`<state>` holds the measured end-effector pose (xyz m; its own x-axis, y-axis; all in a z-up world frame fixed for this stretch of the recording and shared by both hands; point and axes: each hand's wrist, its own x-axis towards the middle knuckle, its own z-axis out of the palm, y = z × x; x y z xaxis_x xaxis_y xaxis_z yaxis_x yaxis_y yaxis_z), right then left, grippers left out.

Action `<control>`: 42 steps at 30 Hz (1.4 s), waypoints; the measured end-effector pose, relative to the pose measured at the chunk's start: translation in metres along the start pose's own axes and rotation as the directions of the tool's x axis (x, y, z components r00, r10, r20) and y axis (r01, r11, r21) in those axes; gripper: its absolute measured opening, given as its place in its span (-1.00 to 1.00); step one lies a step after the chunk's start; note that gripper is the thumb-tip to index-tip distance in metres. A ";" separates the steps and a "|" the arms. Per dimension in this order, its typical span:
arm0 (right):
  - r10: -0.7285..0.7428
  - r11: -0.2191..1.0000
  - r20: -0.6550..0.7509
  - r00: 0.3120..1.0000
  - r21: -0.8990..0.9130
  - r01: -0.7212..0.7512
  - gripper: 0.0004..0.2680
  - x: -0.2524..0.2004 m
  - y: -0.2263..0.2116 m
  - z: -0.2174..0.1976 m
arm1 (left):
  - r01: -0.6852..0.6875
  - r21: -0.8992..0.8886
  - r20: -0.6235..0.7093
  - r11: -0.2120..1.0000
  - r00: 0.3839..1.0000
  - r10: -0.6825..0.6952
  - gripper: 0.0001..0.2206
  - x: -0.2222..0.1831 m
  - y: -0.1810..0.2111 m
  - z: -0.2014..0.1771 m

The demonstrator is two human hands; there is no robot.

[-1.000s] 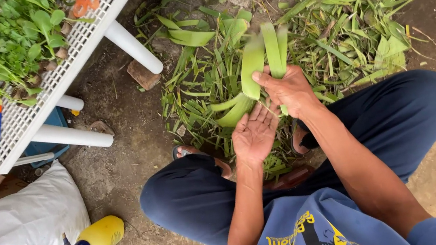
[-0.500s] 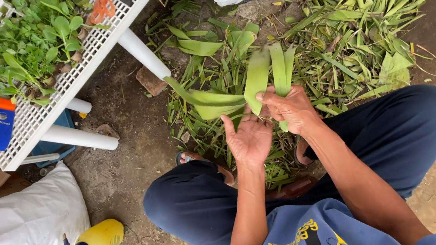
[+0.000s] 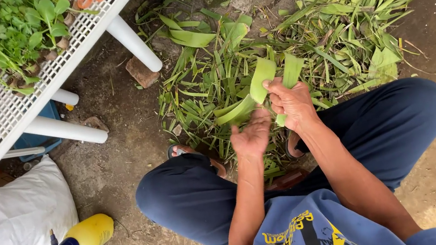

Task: Stripping banana leaves from the central rib and folding them into bundles for storage or use.

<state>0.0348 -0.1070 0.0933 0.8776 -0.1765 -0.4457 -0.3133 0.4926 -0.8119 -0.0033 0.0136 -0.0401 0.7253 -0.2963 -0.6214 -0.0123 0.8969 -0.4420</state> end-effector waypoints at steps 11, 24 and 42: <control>-0.016 0.999 0.034 0.999 -0.032 0.017 -0.86 -0.017 -0.013 0.023 | -0.138 0.631 0.030 0.764 0.988 0.154 -0.64 -0.073 -0.023 0.030; -0.063 0.992 0.071 0.996 -0.103 0.070 -0.87 -0.023 -0.031 0.012 | -0.607 0.736 0.631 -0.301 0.454 0.629 -0.79 -0.088 -0.052 0.033; -0.071 0.989 0.114 0.991 -0.121 0.085 -0.90 -0.018 -0.029 0.022 | -0.331 0.551 0.458 0.766 0.887 0.054 -0.73 -0.039 -0.046 0.059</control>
<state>0.0359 -0.0996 0.1331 0.9334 -0.1128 -0.3406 -0.2790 0.3688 -0.8867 0.0096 0.0035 0.0432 0.9583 -0.0642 -0.2785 0.1297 0.9660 0.2236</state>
